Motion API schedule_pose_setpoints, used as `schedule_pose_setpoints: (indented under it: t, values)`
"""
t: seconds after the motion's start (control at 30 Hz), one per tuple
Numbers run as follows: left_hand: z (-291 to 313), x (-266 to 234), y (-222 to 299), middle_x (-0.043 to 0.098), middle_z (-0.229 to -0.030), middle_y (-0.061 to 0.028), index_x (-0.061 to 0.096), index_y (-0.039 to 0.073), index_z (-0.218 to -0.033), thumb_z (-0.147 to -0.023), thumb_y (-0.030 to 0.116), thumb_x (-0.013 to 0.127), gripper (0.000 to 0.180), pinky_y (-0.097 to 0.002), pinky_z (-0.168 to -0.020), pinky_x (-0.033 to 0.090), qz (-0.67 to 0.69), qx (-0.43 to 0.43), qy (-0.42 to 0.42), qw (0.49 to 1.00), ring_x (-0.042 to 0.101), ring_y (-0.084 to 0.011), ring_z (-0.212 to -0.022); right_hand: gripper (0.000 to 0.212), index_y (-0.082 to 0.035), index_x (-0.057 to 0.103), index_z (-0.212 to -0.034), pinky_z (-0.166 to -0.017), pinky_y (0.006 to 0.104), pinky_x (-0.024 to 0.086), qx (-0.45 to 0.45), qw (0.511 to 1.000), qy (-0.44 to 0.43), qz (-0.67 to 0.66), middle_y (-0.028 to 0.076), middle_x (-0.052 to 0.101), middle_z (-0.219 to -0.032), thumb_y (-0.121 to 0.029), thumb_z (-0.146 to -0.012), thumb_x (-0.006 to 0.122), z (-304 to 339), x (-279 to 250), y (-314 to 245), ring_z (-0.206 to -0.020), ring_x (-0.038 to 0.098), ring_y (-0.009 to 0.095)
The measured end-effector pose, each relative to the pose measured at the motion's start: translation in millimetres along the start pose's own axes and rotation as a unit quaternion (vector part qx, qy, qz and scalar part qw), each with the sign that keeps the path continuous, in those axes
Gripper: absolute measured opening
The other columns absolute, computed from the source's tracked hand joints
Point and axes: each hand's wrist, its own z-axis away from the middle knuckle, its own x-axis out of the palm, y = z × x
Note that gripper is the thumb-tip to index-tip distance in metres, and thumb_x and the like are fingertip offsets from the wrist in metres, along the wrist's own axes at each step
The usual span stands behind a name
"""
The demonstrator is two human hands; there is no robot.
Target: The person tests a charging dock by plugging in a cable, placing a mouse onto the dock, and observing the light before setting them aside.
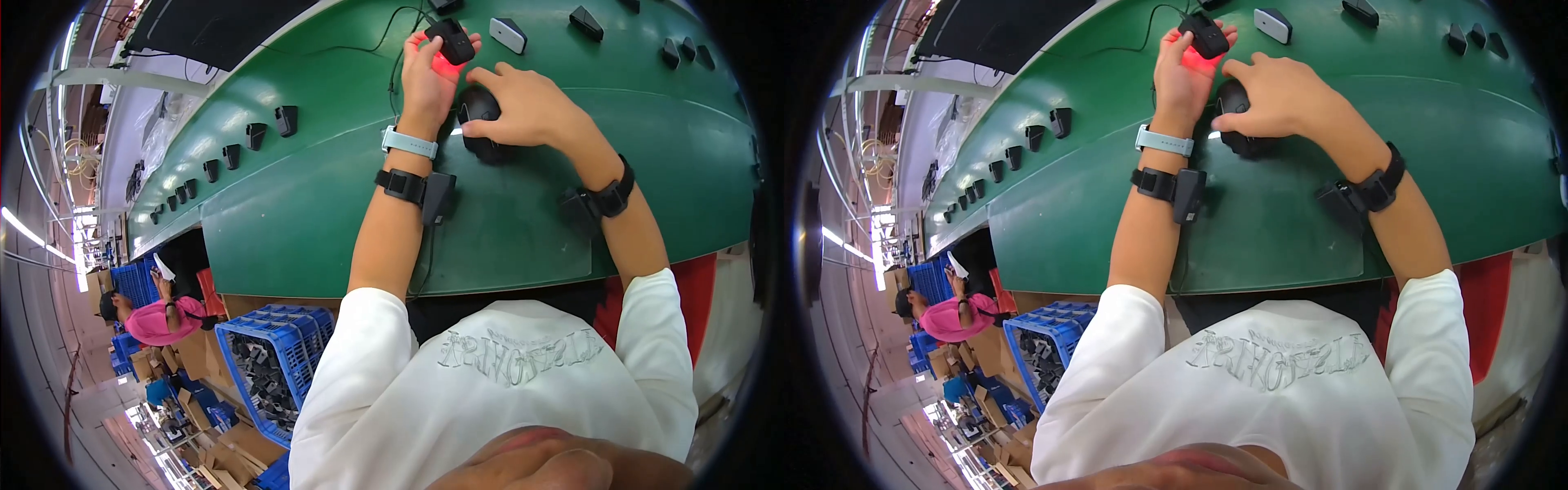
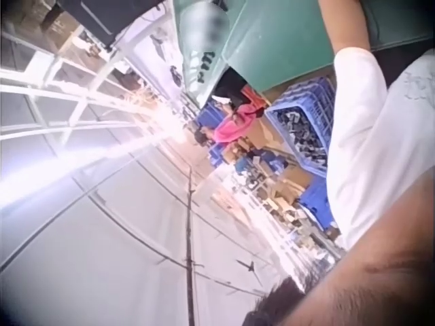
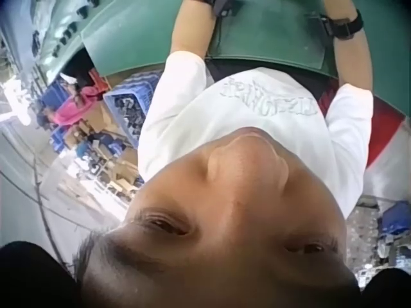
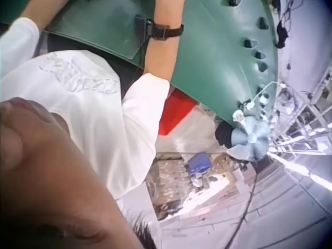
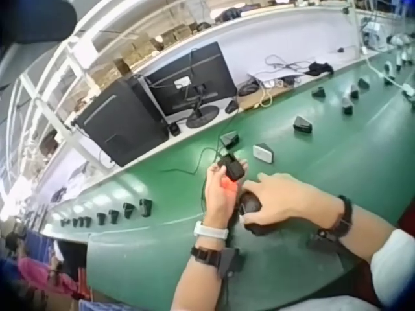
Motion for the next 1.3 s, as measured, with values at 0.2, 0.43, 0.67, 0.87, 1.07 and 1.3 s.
schedule_pose_setpoints:
  t: [0.2,0.43,0.67,0.87,1.07,1.3]
  values:
    - [6.2,13.2,8.2,0.071,-0.109,-0.0162,0.060,-0.002,-0.119,-0.105,0.020,0.055,0.026,-0.0372,-0.091,0.057,-0.008,-0.017,-0.005,1.000,0.071,-0.0282,-0.100,0.077,-0.003,0.052,-0.136,-0.087,0.0473,0.053,0.006,0.998,0.057,0.034,0.024,0.059,-0.113,-0.040,-0.072,0.072,-5.4,21.2,7.8,-0.100,0.064,0.040]
    - [-8.0,-20.1,4.8,0.069,-0.110,-0.0153,0.057,0.001,-0.117,-0.109,0.026,0.046,0.028,-0.0409,-0.091,0.057,-0.028,0.094,-0.154,0.983,0.070,-0.0281,-0.099,0.065,-0.010,0.054,-0.137,-0.083,0.0377,0.052,-0.002,0.975,-0.027,-0.219,0.016,0.062,-0.111,-0.026,-0.076,0.067,-24.1,-6.0,35.4,-0.097,0.065,0.026]
    - [-3.5,-0.5,-3.5,0.068,-0.099,-0.0053,0.057,0.010,-0.109,-0.107,0.026,0.052,0.018,-0.0352,-0.075,0.058,-0.005,0.077,0.026,0.997,0.068,-0.0194,-0.084,0.062,-0.005,0.047,-0.144,-0.082,0.0258,0.049,-0.513,0.597,-0.072,-0.613,0.006,0.054,-0.114,-0.006,-0.084,0.059,-96.3,47.0,139.4,-0.092,0.056,0.013]
    - [-8.0,-26.9,7.2,0.066,-0.095,-0.0047,0.057,0.011,-0.107,-0.107,0.028,0.052,0.018,-0.0330,-0.069,0.056,-0.005,0.134,-0.150,0.980,0.066,-0.0192,-0.080,0.057,-0.008,0.047,-0.142,-0.075,0.0329,0.056,0.029,0.732,0.007,-0.680,0.006,0.061,-0.109,-0.008,-0.087,0.062,-63.1,22.0,104.7,-0.088,0.063,0.016]
    - [4.3,-11.5,12.5,0.068,-0.104,-0.0075,0.058,0.006,-0.116,-0.108,0.031,0.048,0.028,-0.0335,-0.078,0.054,0.009,-0.021,-0.048,0.999,0.066,-0.0212,-0.089,0.058,-0.007,0.045,-0.136,-0.080,0.0341,0.058,0.008,0.667,0.143,-0.731,0.008,0.064,-0.108,0.002,-0.084,0.067,-50.3,14.7,74.4,-0.095,0.067,0.018]
    - [1.4,11.4,4.4,0.065,-0.125,-0.0108,0.055,0.002,-0.129,-0.107,0.029,0.047,0.036,-0.0399,-0.100,0.047,0.059,-0.047,-0.027,0.997,0.061,-0.0238,-0.113,0.041,-0.006,0.047,-0.132,-0.085,0.0336,0.057,-0.193,0.464,0.111,-0.857,0.010,0.064,-0.111,-0.001,-0.095,0.062,-78.3,46.9,98.0,-0.094,0.068,0.021]
